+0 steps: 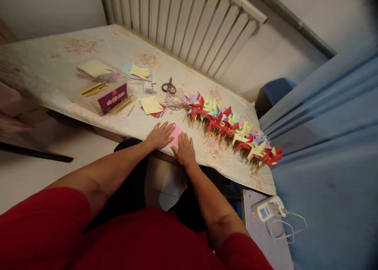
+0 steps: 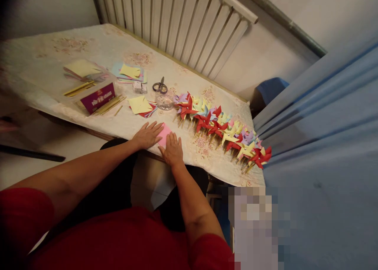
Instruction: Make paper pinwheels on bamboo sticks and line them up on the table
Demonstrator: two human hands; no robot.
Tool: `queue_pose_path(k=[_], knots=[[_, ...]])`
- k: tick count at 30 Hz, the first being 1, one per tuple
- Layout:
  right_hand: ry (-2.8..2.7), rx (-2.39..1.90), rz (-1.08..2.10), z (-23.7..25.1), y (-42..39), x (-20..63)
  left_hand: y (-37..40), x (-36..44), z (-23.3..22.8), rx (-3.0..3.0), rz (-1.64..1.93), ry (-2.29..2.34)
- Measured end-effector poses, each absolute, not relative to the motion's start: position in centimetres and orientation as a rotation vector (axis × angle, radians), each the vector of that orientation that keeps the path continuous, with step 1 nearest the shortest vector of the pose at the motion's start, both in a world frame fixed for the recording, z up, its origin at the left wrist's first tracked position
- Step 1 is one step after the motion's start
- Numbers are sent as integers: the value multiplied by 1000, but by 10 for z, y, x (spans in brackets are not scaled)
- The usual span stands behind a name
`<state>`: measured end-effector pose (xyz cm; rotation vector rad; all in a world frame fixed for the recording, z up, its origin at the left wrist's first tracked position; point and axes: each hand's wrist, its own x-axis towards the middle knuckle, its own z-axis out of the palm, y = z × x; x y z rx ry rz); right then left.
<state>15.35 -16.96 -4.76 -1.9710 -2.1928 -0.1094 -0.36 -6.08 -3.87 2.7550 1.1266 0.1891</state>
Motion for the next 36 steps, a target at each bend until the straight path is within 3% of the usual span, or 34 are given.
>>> queue_pose_path(k=[11, 22, 36], knots=[[-2137, -1925, -49, -52, -224, 149, -69, -11, -38, 2792, 231, 1094], [-2280, -1905, -97, -37, -158, 143, -72, -15, -39, 2782, 281, 1088], [-2126, -2068, -150, -52, -211, 172, -79, -34, -41, 2684, 263, 1169]])
